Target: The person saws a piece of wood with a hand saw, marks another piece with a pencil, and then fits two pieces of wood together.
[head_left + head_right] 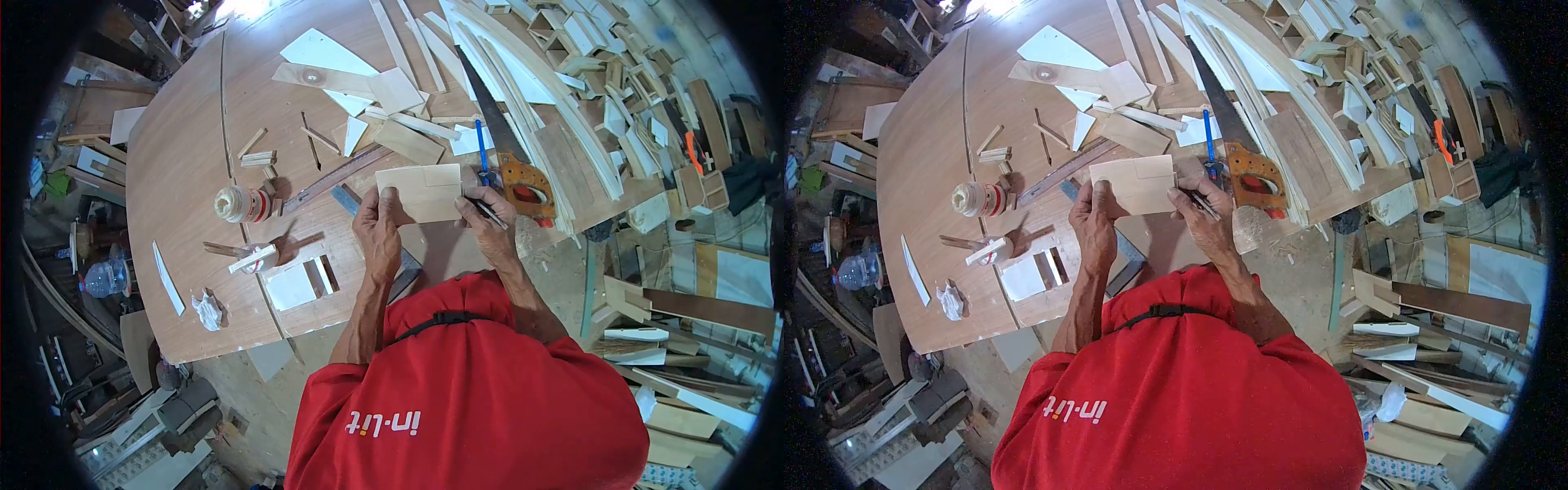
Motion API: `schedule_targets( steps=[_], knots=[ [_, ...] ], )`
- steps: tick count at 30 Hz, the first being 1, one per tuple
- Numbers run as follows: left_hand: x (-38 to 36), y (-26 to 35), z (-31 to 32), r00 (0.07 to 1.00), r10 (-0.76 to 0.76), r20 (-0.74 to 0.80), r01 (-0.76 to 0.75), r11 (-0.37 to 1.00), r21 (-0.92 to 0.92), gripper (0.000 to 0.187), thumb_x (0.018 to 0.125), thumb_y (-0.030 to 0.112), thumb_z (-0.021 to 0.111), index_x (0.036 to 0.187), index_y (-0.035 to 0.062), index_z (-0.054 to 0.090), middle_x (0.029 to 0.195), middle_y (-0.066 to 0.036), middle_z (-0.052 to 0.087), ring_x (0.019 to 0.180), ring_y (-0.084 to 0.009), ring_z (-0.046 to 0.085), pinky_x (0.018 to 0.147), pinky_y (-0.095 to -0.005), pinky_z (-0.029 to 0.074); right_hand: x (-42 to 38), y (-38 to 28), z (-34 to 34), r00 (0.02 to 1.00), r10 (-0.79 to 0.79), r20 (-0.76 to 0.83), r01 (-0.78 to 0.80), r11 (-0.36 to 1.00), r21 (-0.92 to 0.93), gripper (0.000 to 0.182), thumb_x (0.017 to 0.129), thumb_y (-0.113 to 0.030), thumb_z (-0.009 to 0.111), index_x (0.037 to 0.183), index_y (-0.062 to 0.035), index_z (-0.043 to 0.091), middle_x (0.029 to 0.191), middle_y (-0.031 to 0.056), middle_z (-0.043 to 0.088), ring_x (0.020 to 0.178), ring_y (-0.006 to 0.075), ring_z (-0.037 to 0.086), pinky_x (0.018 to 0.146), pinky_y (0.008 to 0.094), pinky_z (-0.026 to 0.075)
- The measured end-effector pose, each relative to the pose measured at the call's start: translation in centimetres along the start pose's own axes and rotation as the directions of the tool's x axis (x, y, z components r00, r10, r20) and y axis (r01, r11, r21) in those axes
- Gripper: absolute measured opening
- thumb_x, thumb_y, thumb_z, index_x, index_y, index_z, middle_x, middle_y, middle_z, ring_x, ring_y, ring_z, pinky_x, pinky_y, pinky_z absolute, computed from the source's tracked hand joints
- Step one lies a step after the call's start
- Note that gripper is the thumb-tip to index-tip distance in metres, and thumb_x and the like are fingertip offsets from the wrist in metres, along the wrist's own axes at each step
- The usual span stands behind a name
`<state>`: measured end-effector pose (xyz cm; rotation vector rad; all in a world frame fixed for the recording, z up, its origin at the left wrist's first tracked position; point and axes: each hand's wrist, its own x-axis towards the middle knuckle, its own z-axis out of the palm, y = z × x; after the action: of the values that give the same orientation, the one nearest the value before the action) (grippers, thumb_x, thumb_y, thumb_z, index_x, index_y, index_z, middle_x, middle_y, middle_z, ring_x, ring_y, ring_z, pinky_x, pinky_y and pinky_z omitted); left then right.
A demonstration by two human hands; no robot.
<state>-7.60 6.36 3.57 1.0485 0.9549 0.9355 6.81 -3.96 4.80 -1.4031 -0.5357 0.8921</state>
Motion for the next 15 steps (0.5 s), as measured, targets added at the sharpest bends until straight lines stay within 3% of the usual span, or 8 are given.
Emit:
schedule_targets(
  steps=[4, 5, 7, 8, 10, 11, 13, 15],
  knots=[
    [-0.4, 0.8, 0.3, 0.997, 0.077, -0.007, -0.077, 0.997, -0.009, 0.025, 0.097, 0.021, 0.056, 0.109, 0.0006, 0.063, 0.089, -0.001, 0.064, 0.080, -0.0075, 0.058, 0.068, -0.0224, 0.048, 0.3, 0.2, -0.7, 0.999, 0.026, 0.046, -0.016, 0.978, -0.207, 0.021, 0.089, -0.017, 0.067, 0.102, -0.0009, 0.065, 0.091, 0.0031, 0.064, 0.077, 0.0088, 0.060, 0.068, 0.0235, 0.050],
    [-0.7, 1.2, 0.3, 0.992, 0.122, 0.010, -0.122, 0.989, 0.077, 0.025, 0.097, 0.020, 0.056, 0.110, 0.0004, 0.064, 0.090, -0.002, 0.065, 0.081, -0.0082, 0.058, 0.070, -0.0229, 0.047, 0.5, 0.4, -0.7, 0.998, 0.026, 0.049, -0.015, 0.978, -0.208, 0.021, 0.089, -0.017, 0.067, 0.102, -0.0009, 0.065, 0.091, 0.0031, 0.064, 0.077, 0.0088, 0.060, 0.068, 0.0235, 0.050],
    [-1.0, 2.2, 0.7, 0.986, 0.164, 0.024, -0.166, 0.973, 0.162, 0.025, 0.096, 0.018, 0.056, 0.111, 0.0002, 0.064, 0.092, -0.003, 0.066, 0.082, -0.0090, 0.058, 0.072, -0.0235, 0.047, 1.0, 0.5, -0.5, 0.955, -0.265, -0.135, 0.206, 0.917, -0.343, 0.024, 0.091, -0.018, 0.061, 0.105, 0.0005, 0.065, 0.091, 0.0102, 0.065, 0.090, 0.0178, 0.060, 0.080, 0.0302, 0.047],
    [-1.2, 2.5, 0.9, 0.978, 0.194, 0.072, -0.205, 0.955, 0.213, 0.026, 0.096, 0.019, 0.056, 0.111, -0.0002, 0.064, 0.091, -0.004, 0.067, 0.083, -0.0097, 0.058, 0.073, -0.0242, 0.046, 1.2, 0.3, -0.7, 0.956, -0.262, -0.131, 0.204, 0.917, -0.343, 0.024, 0.091, -0.018, 0.061, 0.105, 0.0005, 0.065, 0.091, 0.0102, 0.065, 0.090, 0.0178, 0.060, 0.080, 0.0302, 0.047],
    [-1.4, 3.0, 1.1, 0.965, 0.213, 0.152, -0.252, 0.912, 0.323, 0.025, 0.096, 0.018, 0.055, 0.111, -0.0005, 0.064, 0.090, -0.008, 0.068, 0.083, -0.0109, 0.058, 0.074, -0.0251, 0.046, 1.7, -1.6, -1.1, 0.885, -0.464, -0.049, 0.384, 0.784, -0.488, 0.024, 0.093, -0.017, 0.056, 0.109, -0.0012, 0.065, 0.100, 0.0147, 0.065, 0.098, 0.0230, 0.058, 0.086, 0.0340, 0.045],
    [-1.5, 3.0, 1.3, 0.965, 0.212, 0.153, -0.252, 0.913, 0.321, 0.025, 0.096, 0.018, 0.055, 0.111, -0.0005, 0.064, 0.090, -0.008, 0.068, 0.083, -0.0109, 0.058, 0.074, -0.0251, 0.046, 1.9, -2.0, -1.1, 0.884, -0.465, -0.049, 0.384, 0.782, -0.490, 0.024, 0.093, -0.017, 0.056, 0.109, -0.0012, 0.065, 0.100, 0.0147, 0.065, 0.098, 0.0230, 0.058, 0.086, 0.0340, 0.045],
    [-1.7, 3.0, 1.6, 0.971, 0.156, 0.183, -0.205, 0.933, 0.296, 0.026, 0.096, 0.018, 0.055, 0.112, -0.0008, 0.063, 0.093, -0.009, 0.068, 0.084, -0.0113, 0.059, 0.074, -0.0254, 0.046, 2.2, -2.6, -1.1, 0.873, -0.460, 0.164, 0.466, 0.687, -0.558, 0.023, 0.092, -0.016, 0.058, 0.109, -0.0019, 0.066, 0.101, 0.0152, 0.066, 0.096, 0.0260, 0.060, 0.086, 0.0360, 0.046],
    [-1.6, 3.0, 1.8, 0.961, 0.182, 0.207, -0.237, 0.930, 0.281, 0.026, 0.096, 0.017, 0.055, 0.114, -0.0011, 0.062, 0.095, -0.010, 0.068, 0.086, -0.0117, 0.059, 0.075, -0.0259, 0.047, 2.1, -3.2, -0.6, 0.874, -0.449, 0.186, 0.471, 0.686, -0.555, 0.023, 0.091, -0.016, 0.060, 0.108, -0.0025, 0.066, 0.100, 0.0149, 0.066, 0.094, 0.0252, 0.060, 0.084, 0.0362, 0.047]
  ],
)
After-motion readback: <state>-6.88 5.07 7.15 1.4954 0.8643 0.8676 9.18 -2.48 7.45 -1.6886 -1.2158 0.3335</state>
